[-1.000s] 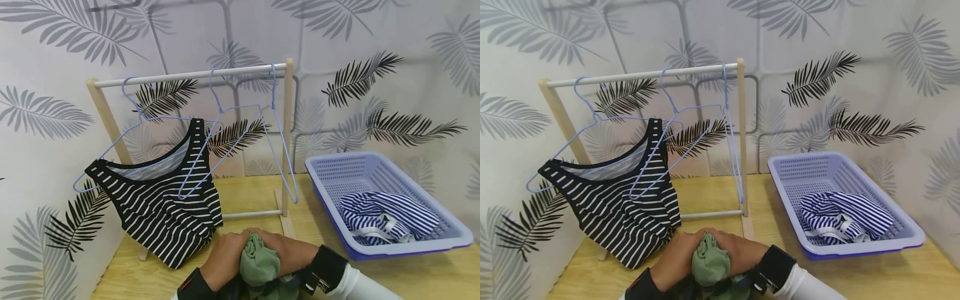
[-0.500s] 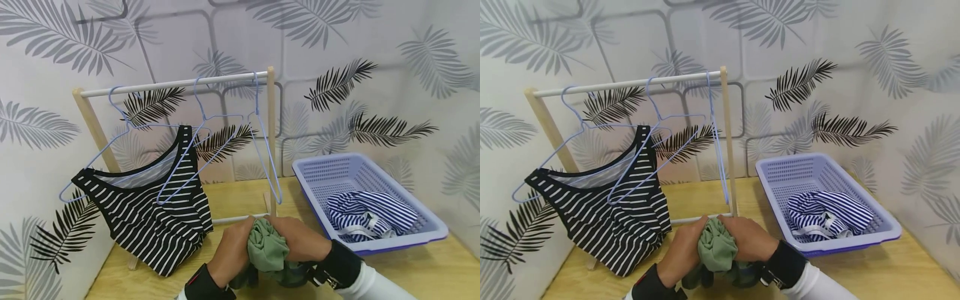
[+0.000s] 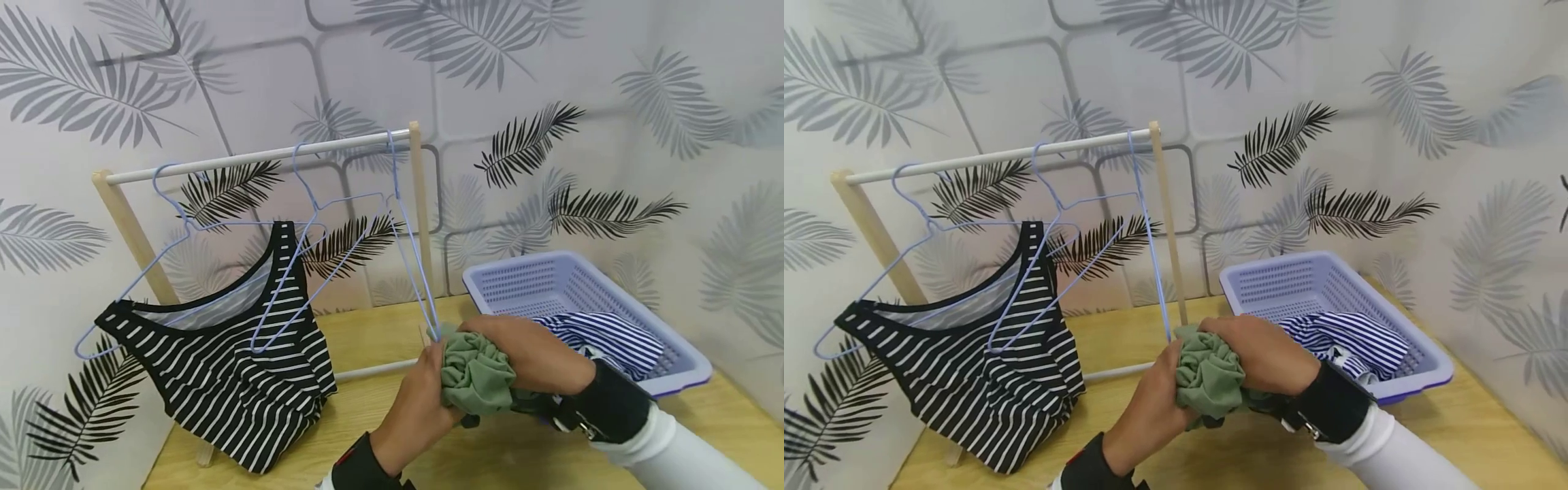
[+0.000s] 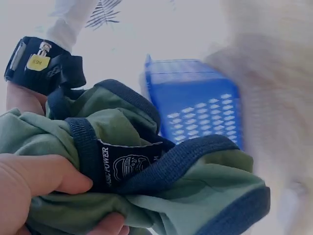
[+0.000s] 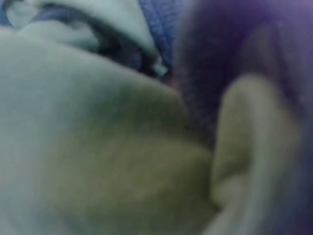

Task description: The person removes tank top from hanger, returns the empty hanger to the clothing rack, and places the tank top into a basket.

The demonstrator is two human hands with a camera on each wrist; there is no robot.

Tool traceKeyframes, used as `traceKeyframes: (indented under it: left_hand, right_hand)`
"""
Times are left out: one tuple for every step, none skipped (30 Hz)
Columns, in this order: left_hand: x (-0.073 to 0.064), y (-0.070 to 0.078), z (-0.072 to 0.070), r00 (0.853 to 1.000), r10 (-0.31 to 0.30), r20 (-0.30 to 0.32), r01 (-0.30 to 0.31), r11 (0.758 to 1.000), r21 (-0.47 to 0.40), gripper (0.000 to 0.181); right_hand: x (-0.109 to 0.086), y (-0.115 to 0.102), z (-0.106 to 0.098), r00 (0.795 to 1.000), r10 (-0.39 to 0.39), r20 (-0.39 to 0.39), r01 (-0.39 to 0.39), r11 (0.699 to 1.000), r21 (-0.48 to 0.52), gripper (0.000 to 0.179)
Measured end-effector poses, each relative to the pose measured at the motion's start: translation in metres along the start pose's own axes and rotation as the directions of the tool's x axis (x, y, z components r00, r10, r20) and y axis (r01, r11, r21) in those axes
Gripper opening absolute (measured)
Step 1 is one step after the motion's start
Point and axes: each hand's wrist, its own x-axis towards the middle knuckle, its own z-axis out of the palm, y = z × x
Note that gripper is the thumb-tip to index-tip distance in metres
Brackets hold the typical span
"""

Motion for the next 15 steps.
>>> traceKeyframes:
  left_hand:
    - [0.006, 0.003, 0.002, 1.000, 0.024, -0.011, -0.024, 1.000, 0.003, 0.084]
    - [0.011, 0.005, 0.004, 0.998, 0.048, -0.027, -0.048, 0.999, 0.012, 0.086]
    - [0.017, 0.007, 0.006, 0.997, 0.067, -0.046, -0.066, 0.998, 0.019, 0.088]
    - [0.023, 0.009, 0.008, 0.995, 0.082, -0.064, -0.082, 0.997, 0.013, 0.088]
    - [0.029, 0.011, 0.011, 0.992, 0.094, -0.080, -0.094, 0.996, 0.003, 0.089]
    - [0.036, 0.013, 0.015, 0.990, 0.103, -0.092, -0.106, 0.994, -0.022, 0.090]
    - [0.042, 0.015, 0.019, 0.990, 0.106, -0.098, -0.111, 0.993, -0.048, 0.091]
    - [0.047, 0.017, 0.024, 0.990, 0.102, -0.095, -0.109, 0.991, -0.076, 0.094]
    - [0.051, 0.019, 0.029, 0.991, 0.097, -0.087, -0.106, 0.989, -0.107, 0.096]
    - [0.056, 0.021, 0.035, 0.993, 0.093, -0.074, -0.103, 0.984, -0.143, 0.097]
    - [0.060, 0.023, 0.040, 0.994, 0.089, -0.063, -0.099, 0.980, -0.175, 0.098]
    - [0.063, 0.024, 0.045, 0.995, 0.086, -0.050, -0.094, 0.974, -0.207, 0.098]
    - [0.068, 0.026, 0.050, 0.996, 0.085, -0.041, -0.092, 0.970, -0.225, 0.096]
    - [0.072, 0.027, 0.054, 0.996, 0.082, -0.036, -0.088, 0.967, -0.239, 0.095]
    - [0.077, 0.029, 0.057, 0.997, 0.076, -0.034, -0.082, 0.966, -0.247, 0.093]
  right_hand:
    - [-0.002, 0.003, -0.006, 1.000, 0.006, -0.004, -0.006, 1.000, -0.013, 0.035]
    - [-0.003, 0.006, -0.011, 1.000, 0.005, -0.013, -0.005, 1.000, -0.028, 0.036]
    - [-0.004, 0.009, -0.017, 1.000, 0.003, -0.021, -0.004, 0.999, -0.040, 0.037]
    - [-0.005, 0.013, -0.022, 1.000, 0.005, -0.028, -0.006, 0.999, -0.046, 0.037]
    - [-0.006, 0.018, -0.027, 0.999, 0.007, -0.039, -0.009, 0.999, -0.052, 0.039]
    - [-0.007, 0.023, -0.032, 0.999, 0.012, -0.048, -0.015, 0.998, -0.054, 0.038]
    - [-0.009, 0.028, -0.037, 0.998, 0.023, -0.051, -0.025, 0.999, -0.048, 0.038]
    - [-0.010, 0.034, -0.041, 0.998, 0.030, -0.055, -0.033, 0.998, -0.053, 0.038]
    - [-0.013, 0.041, -0.044, 0.998, 0.039, -0.056, -0.042, 0.997, -0.058, 0.039]
    - [-0.015, 0.047, -0.047, 0.997, 0.047, -0.056, -0.051, 0.996, -0.069, 0.039]
    - [-0.017, 0.053, -0.050, 0.997, 0.057, -0.055, -0.062, 0.995, -0.084, 0.038]
    - [-0.019, 0.059, -0.052, 0.996, 0.069, -0.052, -0.074, 0.992, -0.099, 0.037]
    - [-0.021, 0.065, -0.054, 0.995, 0.084, -0.050, -0.089, 0.990, -0.109, 0.036]
    - [-0.023, 0.070, -0.056, 0.994, 0.101, -0.051, -0.106, 0.987, -0.120, 0.035]
    - [-0.025, 0.076, -0.058, 0.992, 0.114, -0.050, -0.119, 0.984, -0.130, 0.035]
